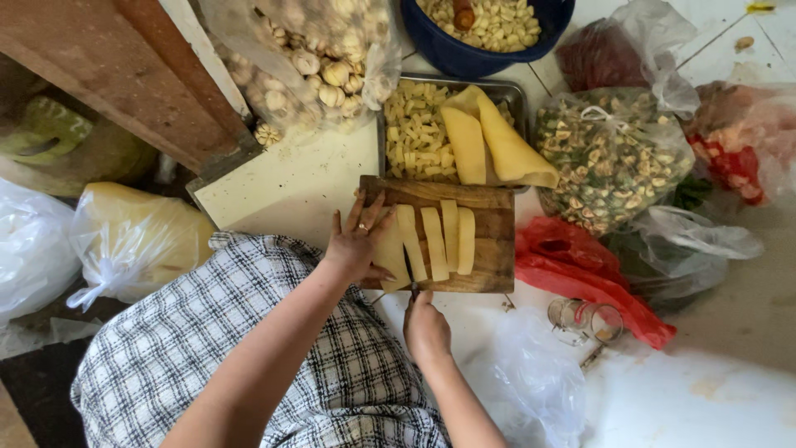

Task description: The person cuts a pale yellow vegetable into small cubes on a wooden cutting board using a knife. They hold the vegetable with their left hand and slice it with their right hand, then transfer the cut pieces into a nearby metal tray.

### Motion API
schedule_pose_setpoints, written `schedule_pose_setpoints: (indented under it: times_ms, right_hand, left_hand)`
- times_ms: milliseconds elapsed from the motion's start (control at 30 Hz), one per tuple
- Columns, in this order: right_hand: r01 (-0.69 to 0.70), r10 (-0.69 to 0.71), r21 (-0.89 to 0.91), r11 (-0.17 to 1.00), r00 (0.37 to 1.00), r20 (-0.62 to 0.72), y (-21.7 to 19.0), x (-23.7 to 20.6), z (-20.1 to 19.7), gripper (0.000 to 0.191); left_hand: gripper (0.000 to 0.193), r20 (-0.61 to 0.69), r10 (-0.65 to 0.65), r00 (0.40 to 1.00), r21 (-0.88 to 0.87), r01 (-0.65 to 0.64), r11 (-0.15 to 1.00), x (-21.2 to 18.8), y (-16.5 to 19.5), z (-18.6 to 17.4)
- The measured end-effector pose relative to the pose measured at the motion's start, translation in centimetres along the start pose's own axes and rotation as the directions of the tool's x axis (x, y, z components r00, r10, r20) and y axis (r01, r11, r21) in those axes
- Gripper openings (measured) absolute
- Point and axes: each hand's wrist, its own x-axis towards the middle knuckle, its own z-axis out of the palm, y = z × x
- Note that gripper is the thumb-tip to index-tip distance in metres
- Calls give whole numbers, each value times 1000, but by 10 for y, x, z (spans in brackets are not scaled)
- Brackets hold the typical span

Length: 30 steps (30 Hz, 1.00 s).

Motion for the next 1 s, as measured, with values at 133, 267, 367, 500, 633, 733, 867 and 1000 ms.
schedule_pose_setpoints:
  times_ms: [133, 267, 367, 500, 633, 733, 867, 1000]
  right_hand:
    - [-15, 15, -22, 1000, 1000, 3, 2, 5, -5, 37]
    - [6, -8, -47, 999, 999, -32, 7, 8, -7, 44]
    - [-16, 13, -78, 997, 999, -34, 10, 8, -9, 40]
    - [-4, 0, -99, 995, 999, -38, 11, 8, -13, 42]
    - [12, -18, -128, 992, 999, -42, 13, 11, -16, 42]
    - [17, -20, -85, 996, 999, -43, 17, 4, -11, 37]
    - [40, -44, -79, 996, 998, -51, 23, -11, 1, 33]
    - [-21, 15, -121, 992, 999, -50, 30, -12, 7, 32]
  left_hand:
    - [149, -2, -3, 1000, -16, 3, 1000, 0, 2, 2]
    - [147, 42, -17, 999, -19, 18, 1000, -2, 3, -1]
    - [143, 19, -16, 1000, -19, 16, 1000, -2, 2, -3]
    - [139, 35, -10, 999, 44, 8, 999, -1, 2, -2]
    - [140, -8, -33, 999, 34, 34, 999, -3, 2, 2]
    - [141, -37, -48, 998, 6, 48, 999, -5, 3, 6]
    - [142, -83, -39, 996, -13, 38, 999, -4, 2, 8]
    - [142, -112, -27, 993, -12, 25, 1000, -5, 1, 9]
